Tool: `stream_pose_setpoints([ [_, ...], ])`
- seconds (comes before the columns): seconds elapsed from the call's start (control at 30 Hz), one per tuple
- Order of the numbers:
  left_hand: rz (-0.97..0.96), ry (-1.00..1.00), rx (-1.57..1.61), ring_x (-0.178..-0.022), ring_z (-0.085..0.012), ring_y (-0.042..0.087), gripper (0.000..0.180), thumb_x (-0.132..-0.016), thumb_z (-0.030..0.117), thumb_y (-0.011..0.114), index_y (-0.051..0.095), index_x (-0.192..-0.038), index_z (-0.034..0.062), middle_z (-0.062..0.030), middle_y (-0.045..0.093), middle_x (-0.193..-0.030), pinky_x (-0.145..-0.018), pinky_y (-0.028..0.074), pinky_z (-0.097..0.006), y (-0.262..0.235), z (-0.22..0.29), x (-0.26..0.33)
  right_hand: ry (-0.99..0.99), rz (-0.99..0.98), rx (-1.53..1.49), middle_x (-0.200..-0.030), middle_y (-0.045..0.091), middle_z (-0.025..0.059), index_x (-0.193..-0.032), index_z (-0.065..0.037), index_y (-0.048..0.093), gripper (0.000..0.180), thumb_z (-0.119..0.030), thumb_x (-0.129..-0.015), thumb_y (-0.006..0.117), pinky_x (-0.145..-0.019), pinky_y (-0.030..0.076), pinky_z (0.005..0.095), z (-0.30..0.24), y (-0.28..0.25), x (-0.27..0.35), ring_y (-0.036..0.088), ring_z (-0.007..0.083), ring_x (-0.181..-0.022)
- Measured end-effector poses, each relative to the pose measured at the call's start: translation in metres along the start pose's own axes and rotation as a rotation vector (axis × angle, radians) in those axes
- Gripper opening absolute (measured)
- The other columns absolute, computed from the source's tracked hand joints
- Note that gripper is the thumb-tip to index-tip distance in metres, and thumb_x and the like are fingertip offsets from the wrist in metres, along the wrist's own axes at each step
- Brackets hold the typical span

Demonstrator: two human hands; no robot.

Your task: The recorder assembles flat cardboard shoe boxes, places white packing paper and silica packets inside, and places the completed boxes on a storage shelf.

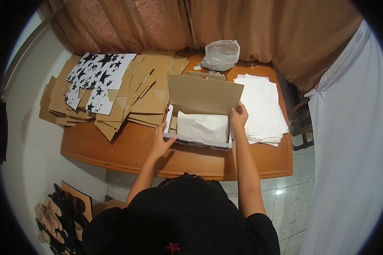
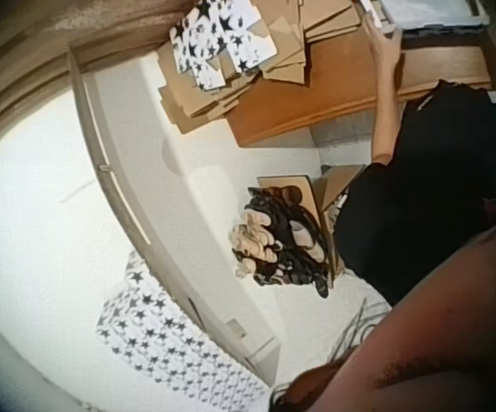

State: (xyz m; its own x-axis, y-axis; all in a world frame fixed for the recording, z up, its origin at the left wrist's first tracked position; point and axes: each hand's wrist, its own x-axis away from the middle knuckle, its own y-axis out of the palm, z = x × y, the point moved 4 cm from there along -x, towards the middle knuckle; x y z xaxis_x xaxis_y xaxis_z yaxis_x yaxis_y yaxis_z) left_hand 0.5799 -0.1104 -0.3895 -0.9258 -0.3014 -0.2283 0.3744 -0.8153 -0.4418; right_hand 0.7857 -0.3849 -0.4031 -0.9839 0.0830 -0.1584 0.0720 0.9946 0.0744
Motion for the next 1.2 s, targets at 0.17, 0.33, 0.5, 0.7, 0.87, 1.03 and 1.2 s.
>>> stream_pose_setpoints([
  [0.17, 0.125, 0.222, -0.366, -0.115, -0.034, 0.041, 0.049, -0.072, 0.016, 0.067, 0.05, -0.117, 0.0069, -0.0165, 0.044, -0.122, -0.097, 0.03, -0.045, 0.004, 0.033, 0.017, -0.042, -0.082, -0.132, -0.11, 0.057, 0.0051, -0.108, -0.005, 0.055, 0.024, -0.017, -0.088, 0.05, -0.09, 0.037, 0.028, -0.03, -0.019, 0.028, 0.05, 0.0135, -0.106],
  [0.33, -0.008, 0.437, -0.461, -0.114, -0.0283, 0.04, 0.042, -0.069, 0.017, 0.065, 0.057, -0.11, 0.0095, -0.01, 0.047, -0.119, -0.094, 0.027, -0.044, 0.032, 0.041, 0.041, -0.344, -0.121, 0.0, -0.113, 0.056, 0.0086, -0.101, -0.005, 0.058, 0.057, -0.058, -0.078, 0.055, -0.094, 0.034, 0.0368, -0.073, -0.02, 0.071, 0.049, 0.0213, -0.108],
  [0.5, -0.072, 0.385, -0.531, -0.114, -0.0298, 0.039, 0.045, -0.07, 0.023, 0.064, 0.057, -0.112, 0.009, -0.0131, 0.046, -0.118, -0.095, 0.024, -0.047, 0.041, 0.04, 0.041, -0.381, -0.221, 0.259, -0.108, 0.058, 0.0123, -0.08, -0.005, 0.063, 0.025, -0.026, -0.068, 0.07, -0.094, 0.036, 0.0402, -0.074, -0.02, 0.108, 0.05, 0.0297, -0.106],
  [0.7, -0.16, 0.326, -0.445, -0.119, -0.0468, 0.028, 0.047, -0.074, 0.031, 0.064, 0.053, -0.112, 0.0054, -0.0329, 0.036, -0.12, -0.102, 0.014, -0.057, 0.055, 0.019, 0.049, -0.509, -0.156, 0.754, -0.11, 0.056, 0.0102, -0.083, -0.009, 0.065, 0.025, -0.021, -0.063, 0.074, -0.095, 0.035, 0.0458, -0.061, -0.013, 0.144, 0.042, 0.0368, -0.115],
  [0.87, -0.142, 0.259, -0.399, -0.131, -0.0471, 0.005, 0.05, -0.074, 0.029, 0.063, 0.05, -0.121, 0.0138, -0.0316, 0.01, -0.138, -0.104, 0.008, -0.057, 0.056, 0.015, 0.064, -0.487, -0.117, 0.846, -0.113, 0.053, 0.0112, -0.092, -0.012, 0.066, 0.037, -0.024, -0.059, 0.078, -0.097, 0.033, 0.0492, -0.082, 0.006, 0.16, 0.038, 0.0394, -0.116],
  [1.03, -0.223, 0.232, -0.406, -0.133, -0.0461, -0.005, 0.058, -0.074, 0.027, 0.063, 0.045, -0.13, 0.0284, -0.0301, -0.002, -0.143, -0.105, 0.005, -0.058, 0.052, 0.015, 0.068, -0.452, -0.116, 0.922, -0.114, 0.053, 0.0105, -0.096, -0.016, 0.067, 0.037, -0.022, -0.061, 0.078, -0.097, 0.033, 0.049, -0.079, 0.015, 0.164, 0.035, 0.04, -0.118],
  [1.2, -0.229, 0.223, -0.468, -0.132, -0.0468, -0.007, 0.059, -0.074, 0.027, 0.064, 0.044, -0.13, 0.0338, -0.0303, -0.004, -0.143, -0.103, 0.004, -0.059, 0.052, 0.016, 0.068, -0.528, 0.003, 0.871, -0.105, 0.055, 0.0112, -0.087, -0.013, 0.069, 0.025, -0.016, -0.062, 0.075, -0.103, 0.025, 0.0507, -0.074, 0.019, 0.166, 0.044, 0.0337, -0.109],
])
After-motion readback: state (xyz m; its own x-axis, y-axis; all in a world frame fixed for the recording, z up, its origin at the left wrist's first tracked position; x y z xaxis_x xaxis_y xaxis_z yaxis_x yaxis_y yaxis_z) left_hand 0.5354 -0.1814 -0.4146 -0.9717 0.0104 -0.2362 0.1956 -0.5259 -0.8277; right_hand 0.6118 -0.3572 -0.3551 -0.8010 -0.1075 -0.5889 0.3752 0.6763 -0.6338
